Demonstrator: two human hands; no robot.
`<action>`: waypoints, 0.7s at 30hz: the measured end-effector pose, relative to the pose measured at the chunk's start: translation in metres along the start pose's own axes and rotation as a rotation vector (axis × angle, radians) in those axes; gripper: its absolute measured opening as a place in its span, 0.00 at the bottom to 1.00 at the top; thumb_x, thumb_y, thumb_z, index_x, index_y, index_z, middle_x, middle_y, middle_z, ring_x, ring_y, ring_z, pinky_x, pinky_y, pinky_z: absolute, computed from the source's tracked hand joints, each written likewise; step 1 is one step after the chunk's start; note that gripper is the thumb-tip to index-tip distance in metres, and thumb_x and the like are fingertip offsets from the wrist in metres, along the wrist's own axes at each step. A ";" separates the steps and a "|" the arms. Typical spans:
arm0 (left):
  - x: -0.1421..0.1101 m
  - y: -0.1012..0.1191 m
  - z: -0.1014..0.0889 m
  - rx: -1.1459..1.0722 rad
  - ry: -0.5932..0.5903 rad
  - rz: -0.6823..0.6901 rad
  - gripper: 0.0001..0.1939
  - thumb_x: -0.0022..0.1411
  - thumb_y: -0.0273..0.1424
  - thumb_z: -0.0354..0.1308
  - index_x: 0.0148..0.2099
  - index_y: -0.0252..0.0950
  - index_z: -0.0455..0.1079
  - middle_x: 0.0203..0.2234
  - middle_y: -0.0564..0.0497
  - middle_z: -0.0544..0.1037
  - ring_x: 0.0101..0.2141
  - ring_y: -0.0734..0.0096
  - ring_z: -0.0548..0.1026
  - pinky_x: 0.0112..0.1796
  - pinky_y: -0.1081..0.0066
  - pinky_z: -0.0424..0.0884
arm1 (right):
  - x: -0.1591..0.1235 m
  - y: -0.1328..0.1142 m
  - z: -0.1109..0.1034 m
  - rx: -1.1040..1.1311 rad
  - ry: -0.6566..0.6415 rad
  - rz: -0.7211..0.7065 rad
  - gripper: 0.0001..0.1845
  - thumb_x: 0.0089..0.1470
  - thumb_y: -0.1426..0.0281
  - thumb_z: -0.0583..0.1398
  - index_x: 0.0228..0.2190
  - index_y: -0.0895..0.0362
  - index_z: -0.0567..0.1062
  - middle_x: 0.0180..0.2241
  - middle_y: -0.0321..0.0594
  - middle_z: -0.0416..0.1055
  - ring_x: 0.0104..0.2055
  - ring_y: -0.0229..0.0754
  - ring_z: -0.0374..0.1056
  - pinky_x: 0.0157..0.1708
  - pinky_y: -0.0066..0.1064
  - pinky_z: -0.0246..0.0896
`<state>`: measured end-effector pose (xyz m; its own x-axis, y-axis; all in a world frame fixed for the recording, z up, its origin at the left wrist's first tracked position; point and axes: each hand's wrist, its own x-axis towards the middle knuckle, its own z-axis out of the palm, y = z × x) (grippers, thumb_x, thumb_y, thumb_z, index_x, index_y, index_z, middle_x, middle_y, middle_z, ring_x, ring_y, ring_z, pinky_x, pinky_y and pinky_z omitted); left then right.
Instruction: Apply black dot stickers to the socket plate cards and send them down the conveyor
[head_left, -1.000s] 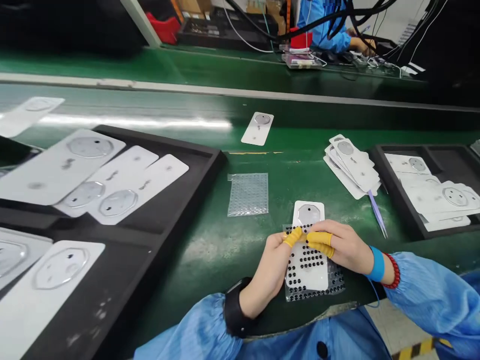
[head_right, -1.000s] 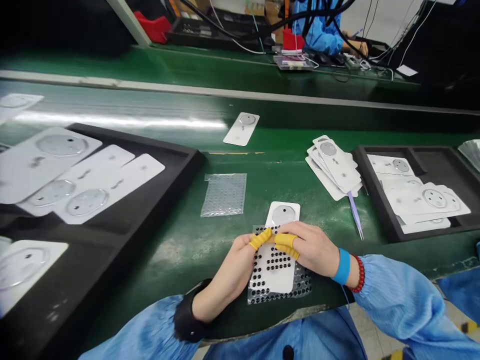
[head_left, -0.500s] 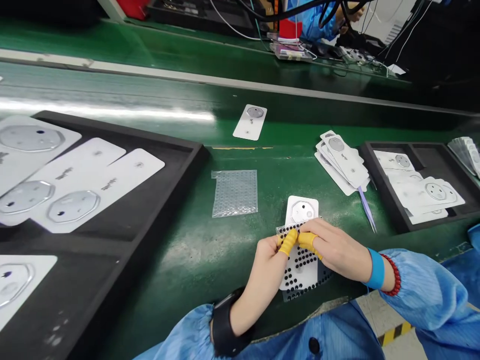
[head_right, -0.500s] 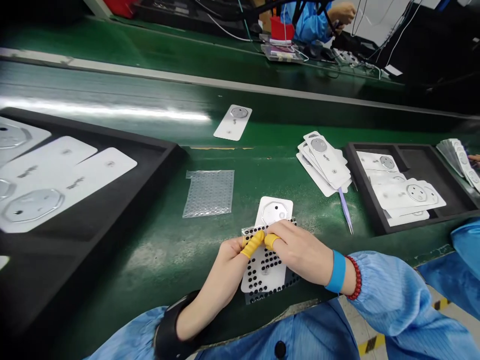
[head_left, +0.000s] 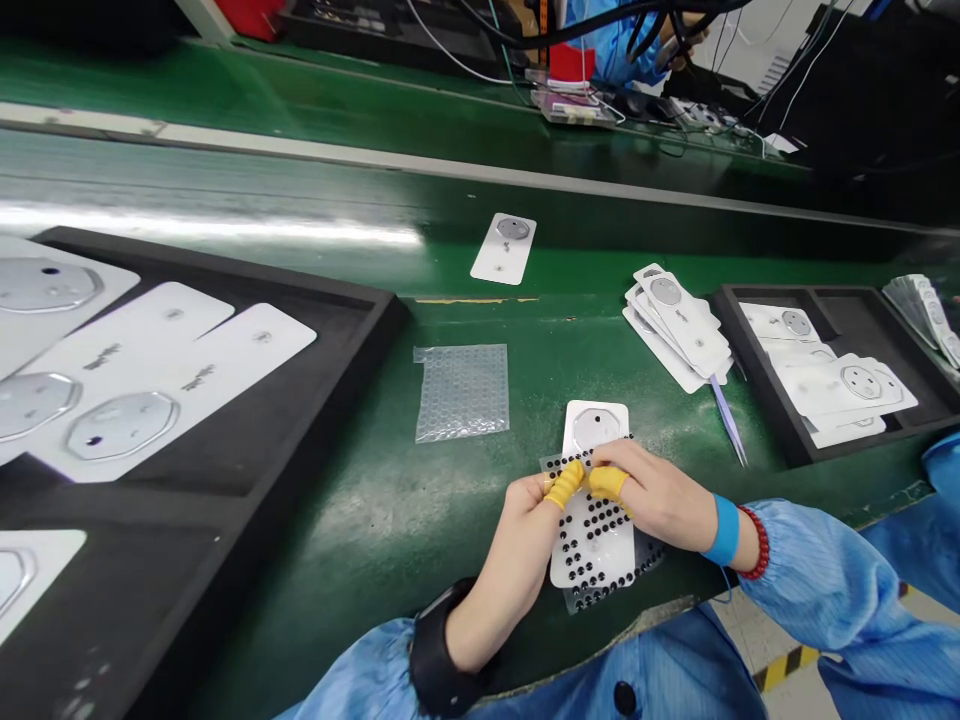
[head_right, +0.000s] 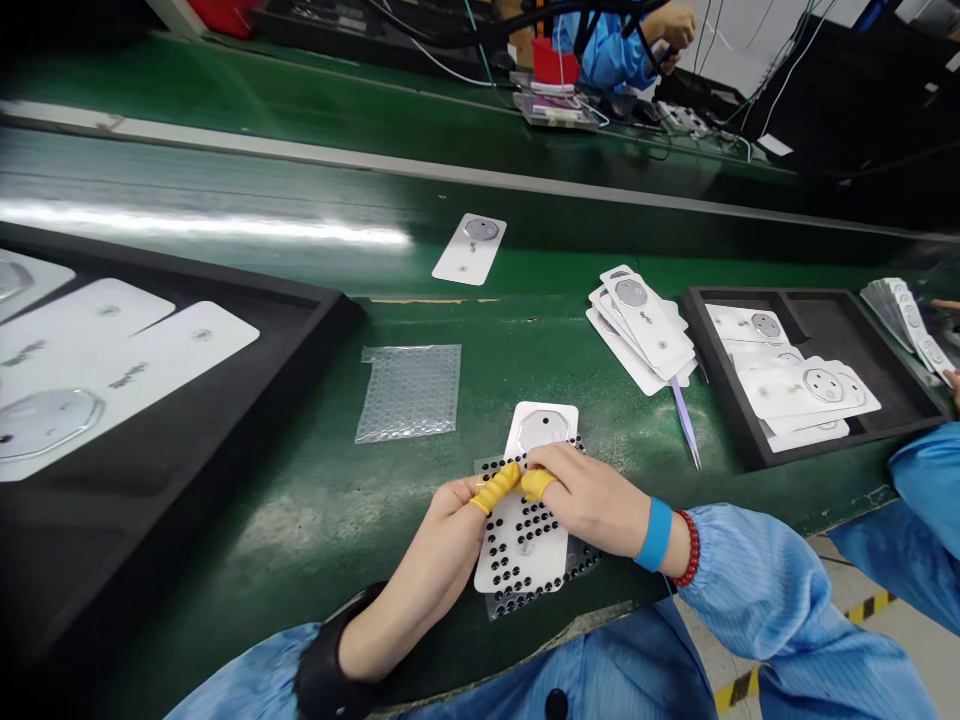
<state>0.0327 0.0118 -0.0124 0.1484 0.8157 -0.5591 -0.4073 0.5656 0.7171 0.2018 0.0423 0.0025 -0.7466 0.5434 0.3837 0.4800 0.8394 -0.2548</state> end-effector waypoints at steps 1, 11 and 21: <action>0.000 0.001 0.000 -0.004 -0.002 -0.010 0.03 0.41 0.28 0.61 0.21 0.34 0.69 0.14 0.57 0.67 0.18 0.78 0.59 0.22 0.76 0.55 | 0.000 0.000 -0.001 0.034 0.023 0.037 0.13 0.67 0.77 0.46 0.40 0.61 0.69 0.39 0.48 0.71 0.40 0.41 0.69 0.38 0.32 0.73; 0.000 0.004 0.003 -0.053 -0.010 -0.026 0.03 0.42 0.28 0.63 0.22 0.33 0.73 0.17 0.54 0.74 0.20 0.75 0.67 0.24 0.75 0.63 | -0.004 -0.002 0.004 -0.125 0.200 -0.269 0.18 0.58 0.82 0.47 0.27 0.61 0.74 0.35 0.51 0.77 0.40 0.46 0.73 0.43 0.40 0.75; -0.002 0.008 0.002 -0.017 0.017 -0.019 0.07 0.43 0.30 0.68 0.25 0.31 0.76 0.17 0.52 0.78 0.20 0.72 0.72 0.23 0.75 0.68 | -0.017 0.005 0.005 0.103 0.105 -0.101 0.13 0.63 0.78 0.49 0.42 0.63 0.72 0.37 0.49 0.78 0.41 0.42 0.76 0.39 0.32 0.76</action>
<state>0.0311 0.0148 -0.0043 0.1410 0.8024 -0.5799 -0.4195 0.5790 0.6991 0.2145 0.0374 -0.0096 -0.7342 0.4582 0.5010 0.3510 0.8878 -0.2977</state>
